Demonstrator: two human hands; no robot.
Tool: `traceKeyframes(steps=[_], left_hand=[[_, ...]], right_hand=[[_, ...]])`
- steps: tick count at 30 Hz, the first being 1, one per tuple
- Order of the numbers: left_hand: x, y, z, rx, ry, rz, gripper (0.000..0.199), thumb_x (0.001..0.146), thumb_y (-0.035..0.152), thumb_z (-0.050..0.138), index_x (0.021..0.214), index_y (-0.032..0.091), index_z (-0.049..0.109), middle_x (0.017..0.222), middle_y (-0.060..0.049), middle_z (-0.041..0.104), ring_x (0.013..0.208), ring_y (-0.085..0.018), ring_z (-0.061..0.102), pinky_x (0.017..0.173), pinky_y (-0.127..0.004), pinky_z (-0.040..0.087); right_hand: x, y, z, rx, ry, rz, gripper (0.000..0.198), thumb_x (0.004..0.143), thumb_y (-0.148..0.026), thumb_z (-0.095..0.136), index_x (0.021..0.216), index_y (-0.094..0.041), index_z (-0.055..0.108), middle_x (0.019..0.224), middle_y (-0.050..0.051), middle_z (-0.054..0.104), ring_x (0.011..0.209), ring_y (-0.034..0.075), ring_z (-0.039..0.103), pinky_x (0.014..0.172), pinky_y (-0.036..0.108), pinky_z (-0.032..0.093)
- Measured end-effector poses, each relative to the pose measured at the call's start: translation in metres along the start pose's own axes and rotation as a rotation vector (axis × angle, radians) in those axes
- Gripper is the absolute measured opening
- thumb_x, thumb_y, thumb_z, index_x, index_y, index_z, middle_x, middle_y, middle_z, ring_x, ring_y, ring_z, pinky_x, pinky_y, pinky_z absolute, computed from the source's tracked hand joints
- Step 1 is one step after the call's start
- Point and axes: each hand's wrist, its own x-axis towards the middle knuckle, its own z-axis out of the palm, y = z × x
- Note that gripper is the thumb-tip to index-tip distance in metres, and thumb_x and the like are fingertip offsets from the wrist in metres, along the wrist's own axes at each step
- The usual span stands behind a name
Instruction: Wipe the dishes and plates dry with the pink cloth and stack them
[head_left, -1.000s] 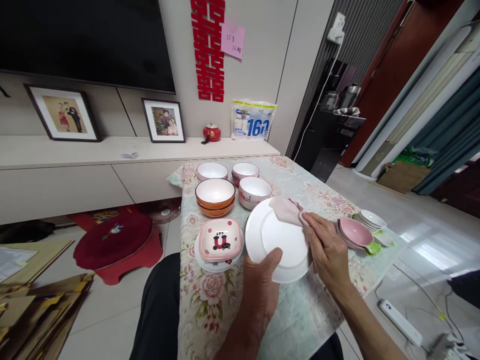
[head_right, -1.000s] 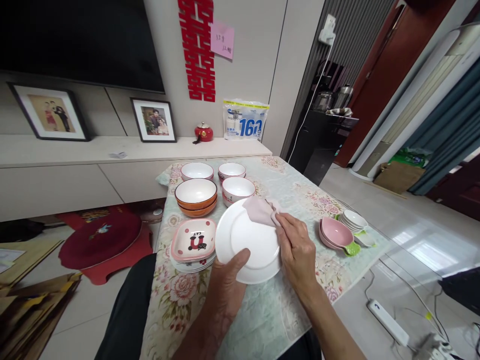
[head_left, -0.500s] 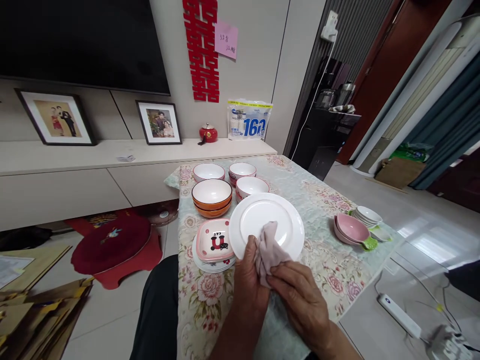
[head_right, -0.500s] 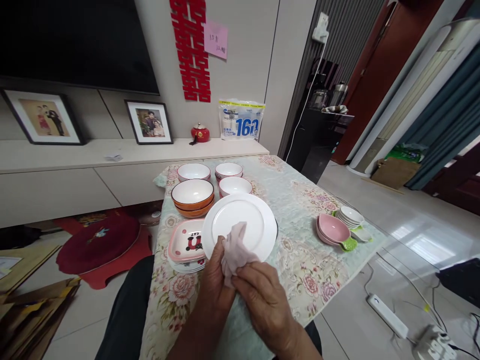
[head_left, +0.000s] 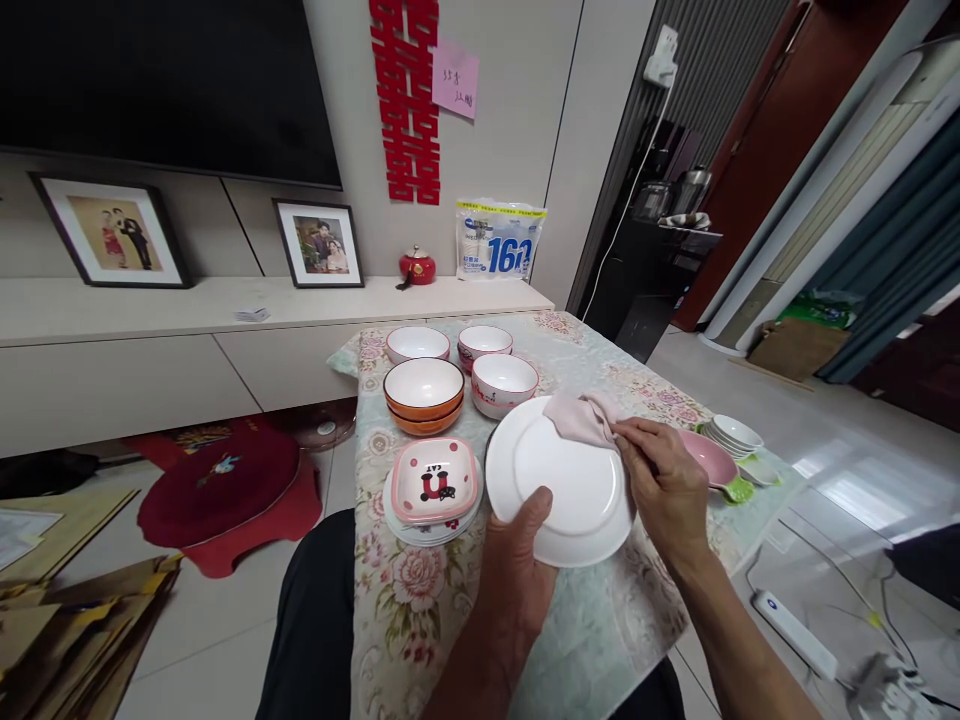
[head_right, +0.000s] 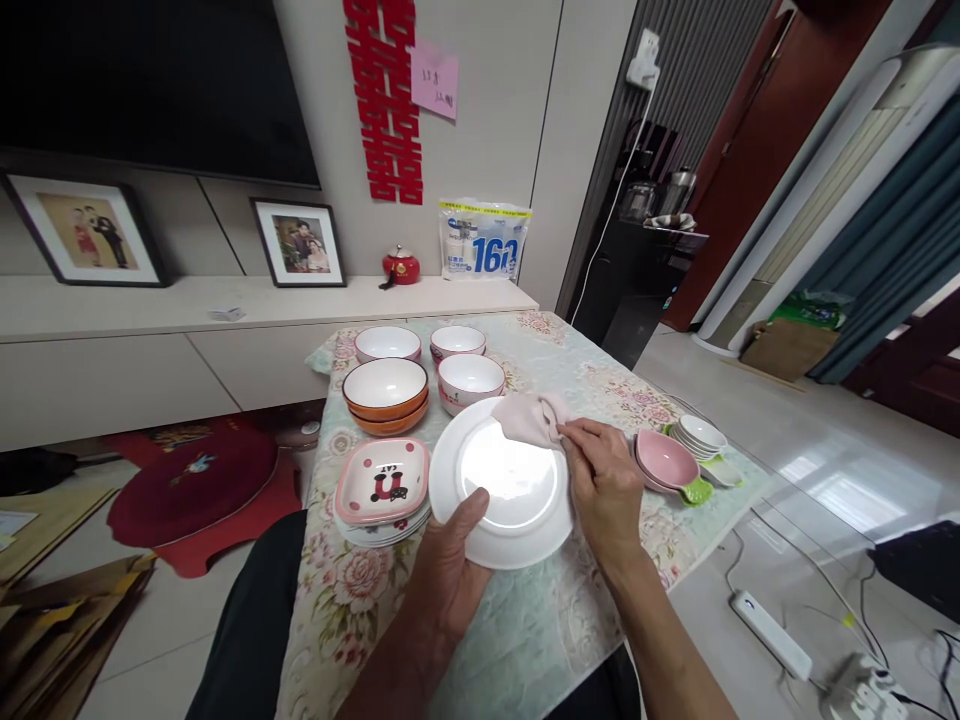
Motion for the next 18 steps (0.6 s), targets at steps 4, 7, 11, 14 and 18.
traceKeyframes(steps=[4,7,11,14,18], left_hand=[[0.0,-0.002,0.001,0.019,-0.036,-0.027,0.076,0.068,0.02,0.083,0.139,0.021,0.055,0.11,-0.009,0.079,0.113,-0.031,0.069,0.1,-0.043,0.053],[0.002,-0.002,0.001,-0.001,-0.045,0.006,0.075,0.07,0.019,0.082,0.14,0.022,0.054,0.111,-0.008,0.078,0.114,-0.03,0.068,0.101,-0.042,0.052],[0.005,0.0,-0.002,-0.025,-0.086,0.073,0.065,0.077,0.019,0.079,0.136,0.029,0.057,0.12,-0.005,0.075,0.119,-0.027,0.066,0.104,-0.039,0.05],[0.007,-0.001,-0.005,-0.028,-0.095,0.055,0.053,0.081,0.031,0.077,0.132,0.026,0.06,0.122,-0.007,0.073,0.122,-0.027,0.064,0.107,-0.041,0.048],[0.006,-0.005,-0.008,-0.013,-0.12,-0.071,0.055,0.087,0.055,0.065,0.122,0.013,0.067,0.116,-0.016,0.075,0.126,-0.032,0.06,0.11,-0.046,0.045]], right_hand=[[0.008,-0.015,0.008,-0.056,-0.033,-0.139,0.024,0.095,-0.015,0.054,0.108,-0.024,0.073,0.105,0.01,0.07,0.097,0.026,0.064,0.084,0.047,0.056],[-0.004,-0.036,0.009,0.003,-0.179,-0.267,0.032,0.093,-0.01,0.053,0.119,-0.021,0.069,0.112,0.012,0.069,0.102,0.027,0.062,0.087,0.047,0.056],[-0.029,-0.062,-0.002,0.09,-0.349,-0.279,0.042,0.094,-0.006,0.051,0.132,-0.021,0.061,0.117,0.012,0.067,0.107,0.026,0.061,0.089,0.044,0.057],[-0.038,-0.073,-0.015,0.153,-0.442,-0.241,0.046,0.094,-0.005,0.049,0.136,-0.022,0.057,0.12,0.012,0.066,0.109,0.025,0.06,0.09,0.043,0.058],[-0.028,-0.076,-0.017,0.248,-0.506,-0.248,0.044,0.096,-0.005,0.046,0.134,-0.023,0.058,0.119,0.011,0.066,0.111,0.023,0.06,0.091,0.041,0.058]])
